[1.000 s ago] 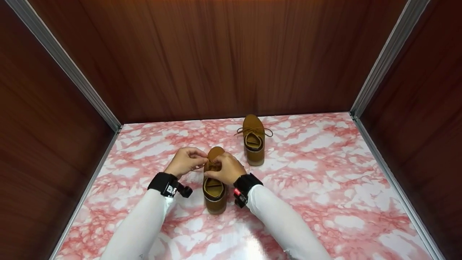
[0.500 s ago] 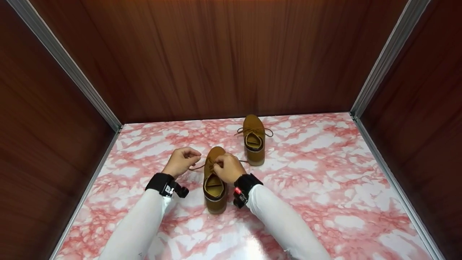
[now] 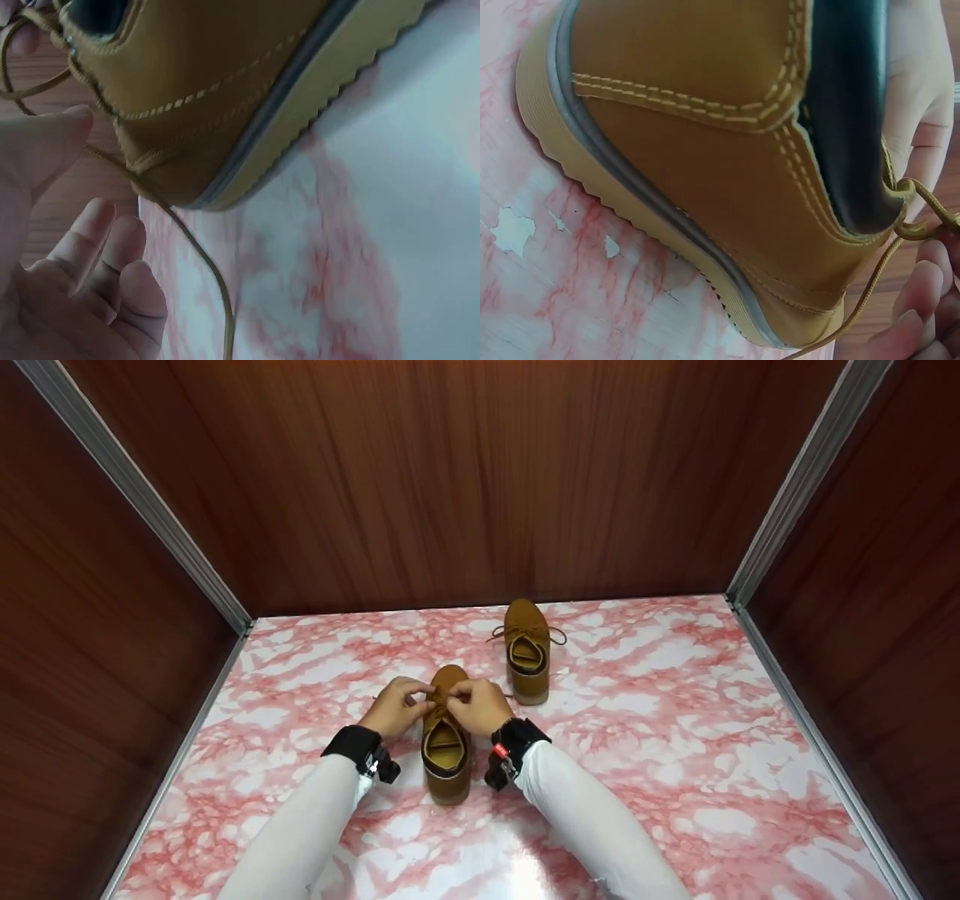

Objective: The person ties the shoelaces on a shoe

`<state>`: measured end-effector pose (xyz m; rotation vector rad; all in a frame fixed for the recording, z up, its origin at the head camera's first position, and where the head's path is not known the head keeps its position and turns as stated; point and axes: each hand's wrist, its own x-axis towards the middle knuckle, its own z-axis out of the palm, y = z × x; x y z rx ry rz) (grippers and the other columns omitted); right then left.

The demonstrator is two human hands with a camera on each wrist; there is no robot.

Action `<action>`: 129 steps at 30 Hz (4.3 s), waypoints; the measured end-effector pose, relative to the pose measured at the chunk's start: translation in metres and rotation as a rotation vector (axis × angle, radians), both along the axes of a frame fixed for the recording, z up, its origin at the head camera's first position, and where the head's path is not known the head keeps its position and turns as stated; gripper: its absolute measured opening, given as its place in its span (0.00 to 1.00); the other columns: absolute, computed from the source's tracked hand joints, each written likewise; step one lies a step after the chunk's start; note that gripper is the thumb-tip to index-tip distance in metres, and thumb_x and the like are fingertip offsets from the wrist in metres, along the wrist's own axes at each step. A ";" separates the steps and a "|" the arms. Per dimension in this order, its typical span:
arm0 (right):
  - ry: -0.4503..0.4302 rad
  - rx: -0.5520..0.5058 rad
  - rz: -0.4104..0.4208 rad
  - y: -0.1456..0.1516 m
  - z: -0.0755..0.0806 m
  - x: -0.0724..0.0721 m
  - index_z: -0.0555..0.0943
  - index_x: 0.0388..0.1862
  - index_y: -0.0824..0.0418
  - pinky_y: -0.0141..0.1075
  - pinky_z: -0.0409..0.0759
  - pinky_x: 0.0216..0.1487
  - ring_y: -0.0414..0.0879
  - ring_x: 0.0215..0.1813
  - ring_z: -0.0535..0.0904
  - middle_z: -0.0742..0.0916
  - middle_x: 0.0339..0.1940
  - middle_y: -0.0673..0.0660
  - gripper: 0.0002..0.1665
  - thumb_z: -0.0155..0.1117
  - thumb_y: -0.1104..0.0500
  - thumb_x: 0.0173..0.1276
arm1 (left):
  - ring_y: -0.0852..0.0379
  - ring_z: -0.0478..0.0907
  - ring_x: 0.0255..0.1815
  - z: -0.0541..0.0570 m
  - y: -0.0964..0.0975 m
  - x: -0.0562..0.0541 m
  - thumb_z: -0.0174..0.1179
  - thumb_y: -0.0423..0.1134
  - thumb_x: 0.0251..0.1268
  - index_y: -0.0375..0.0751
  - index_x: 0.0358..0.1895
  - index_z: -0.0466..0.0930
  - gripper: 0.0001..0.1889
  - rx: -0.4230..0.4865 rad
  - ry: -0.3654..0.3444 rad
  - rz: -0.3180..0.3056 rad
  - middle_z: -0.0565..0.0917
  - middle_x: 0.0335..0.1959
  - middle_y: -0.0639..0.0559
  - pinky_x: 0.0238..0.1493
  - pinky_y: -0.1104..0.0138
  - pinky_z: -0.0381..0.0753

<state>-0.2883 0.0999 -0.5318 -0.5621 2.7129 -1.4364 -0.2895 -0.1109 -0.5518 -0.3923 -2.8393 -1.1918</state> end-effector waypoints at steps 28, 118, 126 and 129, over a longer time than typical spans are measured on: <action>-0.102 -0.093 -0.004 0.007 0.007 -0.010 0.85 0.32 0.62 0.29 0.72 0.32 0.39 0.30 0.74 0.82 0.27 0.48 0.04 0.65 0.63 0.66 | 0.60 0.81 0.20 0.049 -0.022 0.022 0.71 0.40 0.67 0.41 0.39 0.81 0.09 0.114 -0.329 0.050 0.83 0.21 0.53 0.26 0.68 0.84; -0.053 0.084 0.181 0.030 0.008 0.000 0.87 0.32 0.58 0.28 0.73 0.32 0.36 0.29 0.75 0.87 0.29 0.50 0.09 0.77 0.54 0.66 | 0.61 0.75 0.36 0.021 0.012 0.011 0.65 0.36 0.70 0.40 0.38 0.85 0.04 0.264 -0.146 0.050 0.79 0.31 0.57 0.42 0.69 0.76; -0.058 0.126 0.208 0.021 -0.001 0.011 0.84 0.30 0.57 0.28 0.73 0.30 0.36 0.27 0.75 0.86 0.29 0.50 0.10 0.76 0.56 0.66 | 0.57 0.81 0.33 0.024 0.010 0.014 0.64 0.36 0.72 0.39 0.39 0.85 0.04 0.286 -0.199 0.044 0.83 0.31 0.54 0.35 0.72 0.79; -0.062 0.127 0.209 0.020 0.000 0.010 0.84 0.30 0.57 0.28 0.73 0.31 0.37 0.29 0.75 0.86 0.30 0.49 0.09 0.75 0.57 0.68 | 0.44 0.86 0.36 0.025 0.010 0.015 0.64 0.36 0.72 0.38 0.39 0.84 0.05 0.309 -0.232 0.039 0.83 0.30 0.53 0.34 0.72 0.80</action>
